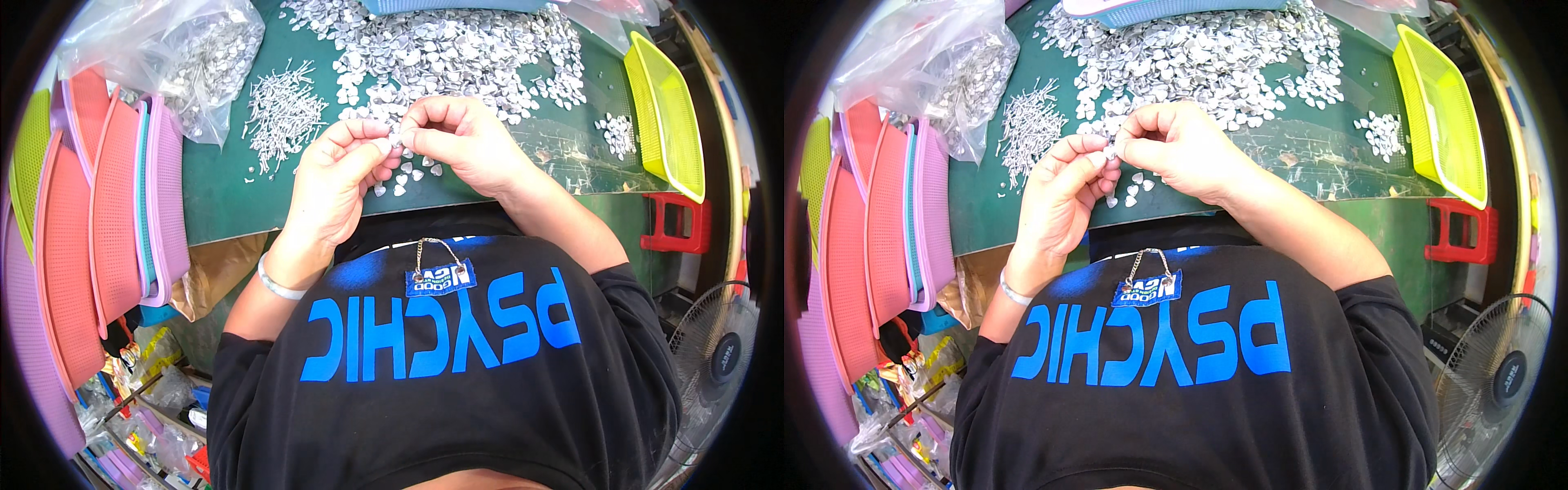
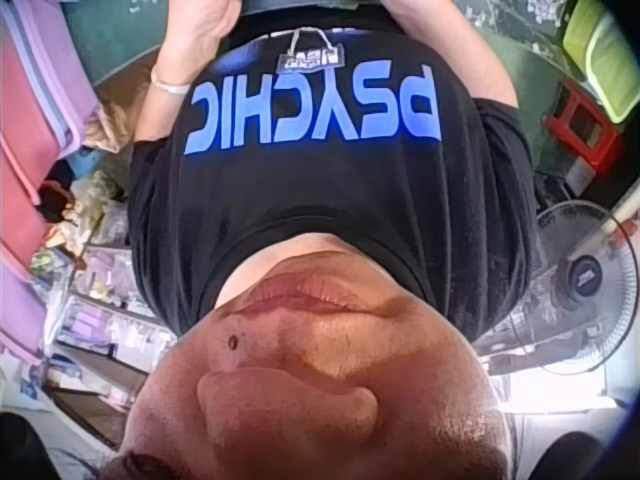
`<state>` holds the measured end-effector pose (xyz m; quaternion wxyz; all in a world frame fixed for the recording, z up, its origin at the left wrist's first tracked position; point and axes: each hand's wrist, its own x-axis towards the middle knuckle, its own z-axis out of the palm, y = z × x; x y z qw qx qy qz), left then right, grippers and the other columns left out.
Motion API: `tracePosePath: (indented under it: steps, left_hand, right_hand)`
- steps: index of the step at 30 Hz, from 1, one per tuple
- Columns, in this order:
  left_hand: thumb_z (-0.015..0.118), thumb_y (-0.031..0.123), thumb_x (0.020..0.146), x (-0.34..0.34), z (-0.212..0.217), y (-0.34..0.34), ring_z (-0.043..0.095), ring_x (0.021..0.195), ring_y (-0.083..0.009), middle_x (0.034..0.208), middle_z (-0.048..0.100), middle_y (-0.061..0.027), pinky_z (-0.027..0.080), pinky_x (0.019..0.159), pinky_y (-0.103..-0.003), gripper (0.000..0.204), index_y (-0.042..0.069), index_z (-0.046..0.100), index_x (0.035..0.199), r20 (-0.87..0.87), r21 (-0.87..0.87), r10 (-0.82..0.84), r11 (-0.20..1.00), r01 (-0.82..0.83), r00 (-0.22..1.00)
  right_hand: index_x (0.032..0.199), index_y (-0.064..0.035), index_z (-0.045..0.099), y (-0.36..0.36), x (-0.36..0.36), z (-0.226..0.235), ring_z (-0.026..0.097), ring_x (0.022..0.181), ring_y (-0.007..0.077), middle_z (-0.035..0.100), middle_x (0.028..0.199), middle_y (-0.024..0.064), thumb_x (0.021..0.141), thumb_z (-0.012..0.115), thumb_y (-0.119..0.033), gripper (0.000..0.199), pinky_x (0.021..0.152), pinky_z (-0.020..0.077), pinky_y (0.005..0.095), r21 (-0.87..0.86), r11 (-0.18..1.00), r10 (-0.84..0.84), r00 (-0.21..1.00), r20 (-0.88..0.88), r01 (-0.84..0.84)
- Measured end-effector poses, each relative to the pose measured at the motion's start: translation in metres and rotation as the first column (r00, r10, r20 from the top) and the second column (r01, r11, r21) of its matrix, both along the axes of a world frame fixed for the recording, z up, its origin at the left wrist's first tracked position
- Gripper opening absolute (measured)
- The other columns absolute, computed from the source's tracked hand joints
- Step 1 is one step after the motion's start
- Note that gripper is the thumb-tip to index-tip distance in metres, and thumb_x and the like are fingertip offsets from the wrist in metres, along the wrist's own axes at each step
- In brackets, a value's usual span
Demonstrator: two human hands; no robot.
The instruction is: The person sits at a green workbench and assembles small silver metal parts by hand. They pick up individual components from a pile on the table and connect them together, placing the finished items back onto the surface. The workspace is cluttered with various plastic baskets and bags of parts.
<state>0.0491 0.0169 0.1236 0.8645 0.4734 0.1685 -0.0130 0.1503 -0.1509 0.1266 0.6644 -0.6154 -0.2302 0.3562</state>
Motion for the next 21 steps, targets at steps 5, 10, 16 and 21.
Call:
tracePosePath:
  steps: [5,10,16,21]
  left_hand:
    - [0.065,0.004,0.092,0.0005,0.0019,-0.0013,0.065,0.078,-0.0115,0.091,0.07,-0.008,0.053,0.072,-0.022,0.015,0.001,0.062,0.107,0.005,-0.029,-0.007,1.0,0.007,1.0]
    - [0.063,0.005,0.093,0.0005,0.0046,-0.0019,0.065,0.078,-0.0116,0.09,0.069,-0.0078,0.053,0.072,-0.022,0.013,0.001,0.063,0.105,0.009,-0.052,-0.012,0.999,0.012,1.0]
    - [0.062,0.003,0.094,0.0009,0.004,-0.003,0.065,0.077,-0.0117,0.09,0.069,-0.0082,0.053,0.071,-0.022,0.013,0.001,0.063,0.106,0.018,-0.061,-0.016,0.998,0.017,1.0]
    - [0.062,0.002,0.093,0.0003,0.0056,-0.005,0.065,0.077,-0.0116,0.091,0.069,-0.0082,0.054,0.072,-0.022,0.014,0.001,0.062,0.107,0.017,-0.054,-0.01,0.998,0.011,1.0]
  right_hand:
    - [0.091,-0.0037,0.069,-0.0018,-0.0004,0.0014,0.057,0.078,0.0044,0.067,0.086,-0.0018,0.087,0.066,-0.009,0.007,0.071,0.0429,0.0203,-0.001,1.0,0.001,1.0,-0.025,-0.001]
    - [0.09,-0.003,0.069,-0.0014,-0.0015,0.0032,0.058,0.079,0.0047,0.067,0.086,-0.0013,0.087,0.066,-0.009,0.007,0.073,0.044,0.0211,0.002,1.0,-0.009,1.0,0.008,0.009]
    - [0.09,-0.0021,0.07,-0.0031,-0.0021,0.0037,0.058,0.08,0.0052,0.067,0.086,-0.001,0.087,0.066,-0.009,0.008,0.076,0.0454,0.022,0.045,0.999,0.003,1.0,-0.014,-0.002]
    - [0.091,-0.0016,0.07,-0.0043,-0.0027,0.0037,0.058,0.08,0.0051,0.068,0.086,-0.0007,0.088,0.066,-0.009,0.009,0.076,0.0455,0.0218,0.051,0.999,0.016,0.999,-0.038,-0.014]
